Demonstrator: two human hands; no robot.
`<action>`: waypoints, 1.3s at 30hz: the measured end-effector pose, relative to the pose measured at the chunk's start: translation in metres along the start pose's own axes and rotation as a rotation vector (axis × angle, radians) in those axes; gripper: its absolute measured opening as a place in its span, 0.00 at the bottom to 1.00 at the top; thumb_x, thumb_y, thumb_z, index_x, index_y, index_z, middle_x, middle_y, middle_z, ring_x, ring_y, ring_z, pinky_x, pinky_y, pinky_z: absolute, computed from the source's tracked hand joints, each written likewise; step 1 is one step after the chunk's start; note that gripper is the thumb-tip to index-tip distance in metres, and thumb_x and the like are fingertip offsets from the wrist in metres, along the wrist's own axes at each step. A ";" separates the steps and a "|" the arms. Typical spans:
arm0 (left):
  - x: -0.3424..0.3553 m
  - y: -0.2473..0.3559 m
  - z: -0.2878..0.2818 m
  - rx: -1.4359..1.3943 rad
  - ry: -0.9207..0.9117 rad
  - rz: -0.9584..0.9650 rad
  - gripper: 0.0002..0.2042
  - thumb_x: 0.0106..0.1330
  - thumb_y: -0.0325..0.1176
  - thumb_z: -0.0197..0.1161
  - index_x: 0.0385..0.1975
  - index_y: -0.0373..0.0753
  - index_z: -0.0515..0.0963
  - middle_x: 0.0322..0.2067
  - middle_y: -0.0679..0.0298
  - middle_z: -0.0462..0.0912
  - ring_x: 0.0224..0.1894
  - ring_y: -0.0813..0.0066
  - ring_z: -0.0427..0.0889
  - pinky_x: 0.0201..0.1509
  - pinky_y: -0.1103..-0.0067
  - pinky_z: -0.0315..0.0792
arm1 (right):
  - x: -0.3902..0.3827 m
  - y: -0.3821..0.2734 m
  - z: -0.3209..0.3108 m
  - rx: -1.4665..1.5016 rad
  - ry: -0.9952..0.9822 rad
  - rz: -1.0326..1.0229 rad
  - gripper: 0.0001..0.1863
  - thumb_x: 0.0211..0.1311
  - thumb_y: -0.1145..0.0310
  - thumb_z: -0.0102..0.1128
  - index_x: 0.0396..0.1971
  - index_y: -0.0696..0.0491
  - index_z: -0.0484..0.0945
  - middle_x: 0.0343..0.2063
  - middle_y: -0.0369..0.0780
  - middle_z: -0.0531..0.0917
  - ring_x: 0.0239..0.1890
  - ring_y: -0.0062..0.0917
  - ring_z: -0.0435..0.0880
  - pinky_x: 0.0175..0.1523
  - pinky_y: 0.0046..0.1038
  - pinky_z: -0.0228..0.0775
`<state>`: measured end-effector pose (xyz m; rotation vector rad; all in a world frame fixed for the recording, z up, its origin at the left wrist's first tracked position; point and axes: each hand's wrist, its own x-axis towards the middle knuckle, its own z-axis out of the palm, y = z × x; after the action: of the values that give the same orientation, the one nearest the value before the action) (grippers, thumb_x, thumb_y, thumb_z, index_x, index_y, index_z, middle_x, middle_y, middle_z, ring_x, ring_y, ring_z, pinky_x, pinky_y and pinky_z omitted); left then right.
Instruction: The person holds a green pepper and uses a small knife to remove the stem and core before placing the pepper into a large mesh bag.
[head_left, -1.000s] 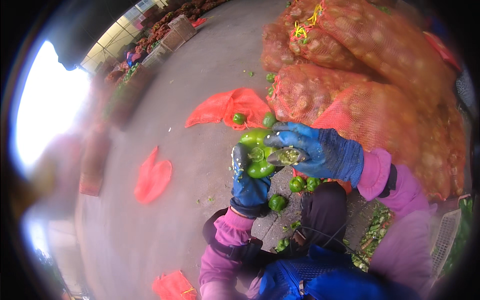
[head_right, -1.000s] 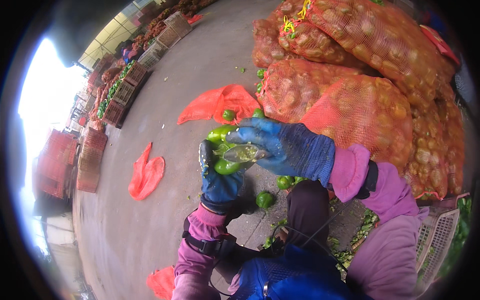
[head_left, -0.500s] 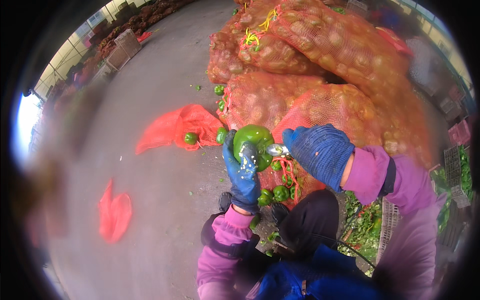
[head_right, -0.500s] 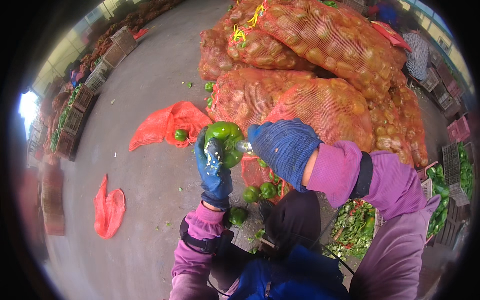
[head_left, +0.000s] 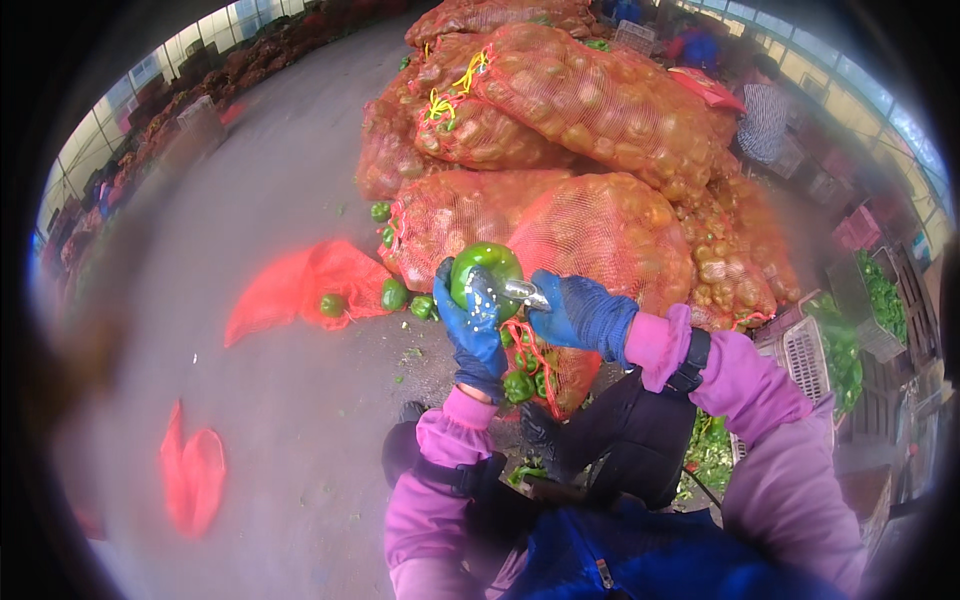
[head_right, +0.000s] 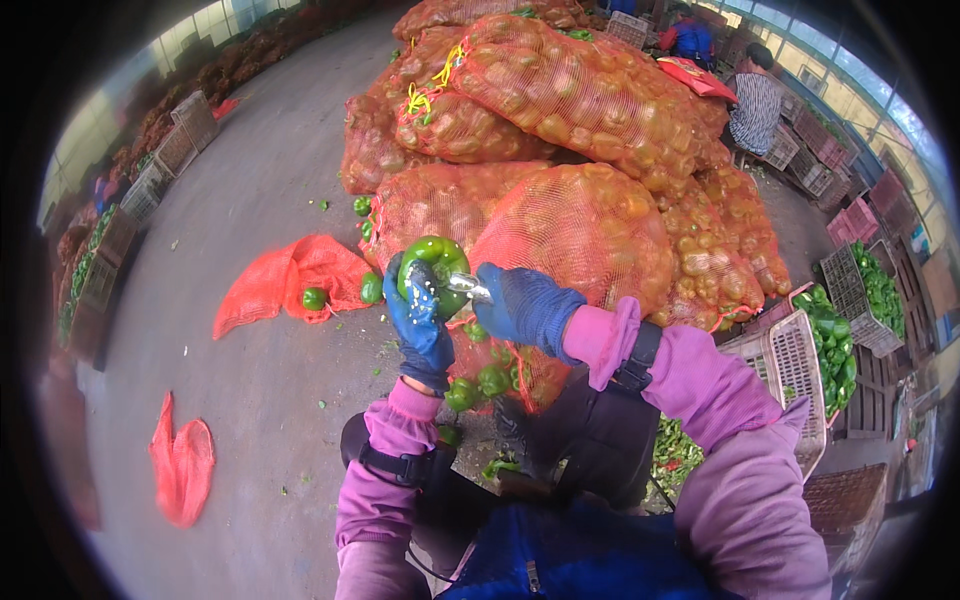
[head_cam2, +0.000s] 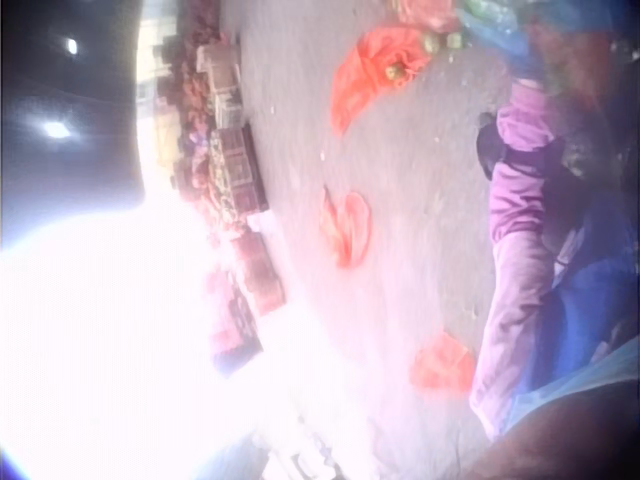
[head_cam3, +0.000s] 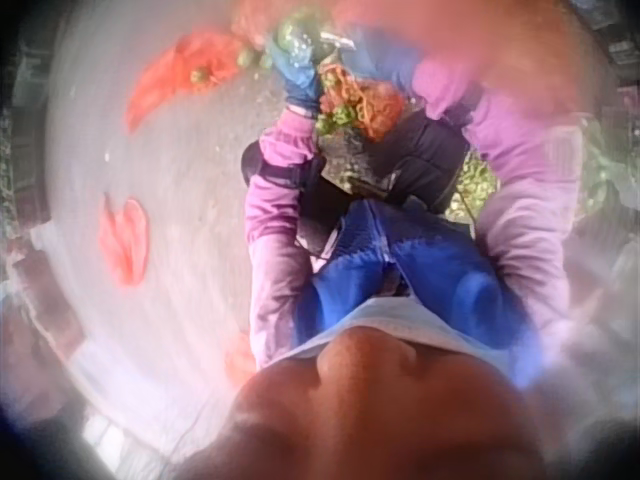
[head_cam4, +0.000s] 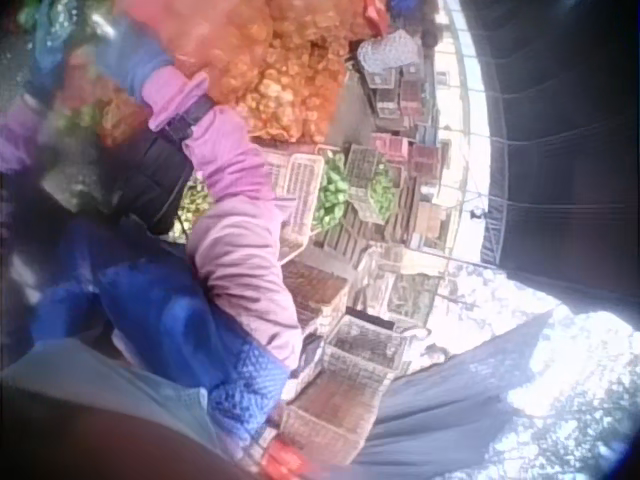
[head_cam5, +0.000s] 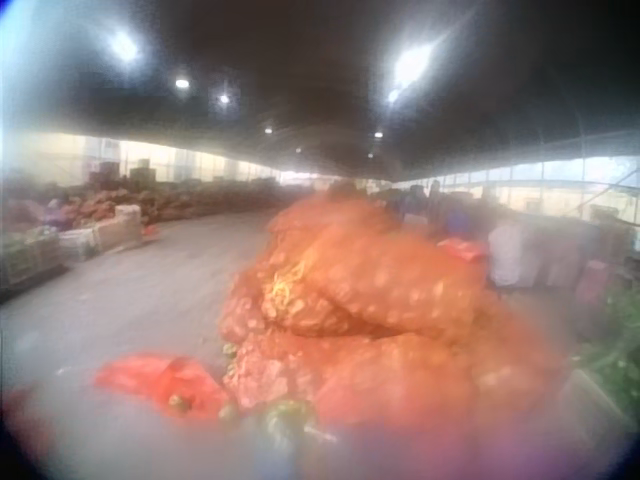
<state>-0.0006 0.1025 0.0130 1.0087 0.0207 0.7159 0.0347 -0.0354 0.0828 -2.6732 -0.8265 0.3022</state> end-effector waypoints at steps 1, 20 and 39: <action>0.000 0.000 -0.001 -0.036 -0.028 -0.001 0.27 0.66 0.39 0.60 0.59 0.33 0.59 0.51 0.59 0.70 0.49 0.71 0.73 0.54 0.76 0.71 | -0.014 -0.009 -0.011 -0.055 0.034 0.002 0.15 0.60 0.61 0.51 0.41 0.55 0.70 0.31 0.52 0.81 0.35 0.50 0.81 0.39 0.47 0.71; -0.025 -0.023 -0.012 0.034 -0.659 -0.545 0.28 0.56 0.39 0.61 0.57 0.35 0.65 0.50 0.59 0.73 0.53 0.70 0.74 0.59 0.74 0.69 | -0.052 0.069 -0.015 -0.408 -0.072 -0.334 0.10 0.66 0.63 0.47 0.42 0.49 0.73 0.24 0.47 0.79 0.22 0.40 0.80 0.27 0.36 0.74; -0.037 -0.045 0.026 -0.230 -0.472 -0.682 0.26 0.74 0.50 0.41 0.60 0.34 0.64 0.53 0.60 0.72 0.55 0.71 0.72 0.61 0.74 0.67 | -0.093 0.091 -0.033 -0.123 0.107 -0.054 0.10 0.59 0.65 0.53 0.38 0.52 0.68 0.22 0.48 0.79 0.25 0.46 0.81 0.28 0.44 0.71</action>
<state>0.0040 0.0472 -0.0188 0.8517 -0.1214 -0.1481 0.0156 -0.1679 0.0895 -2.7466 -0.9089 0.0977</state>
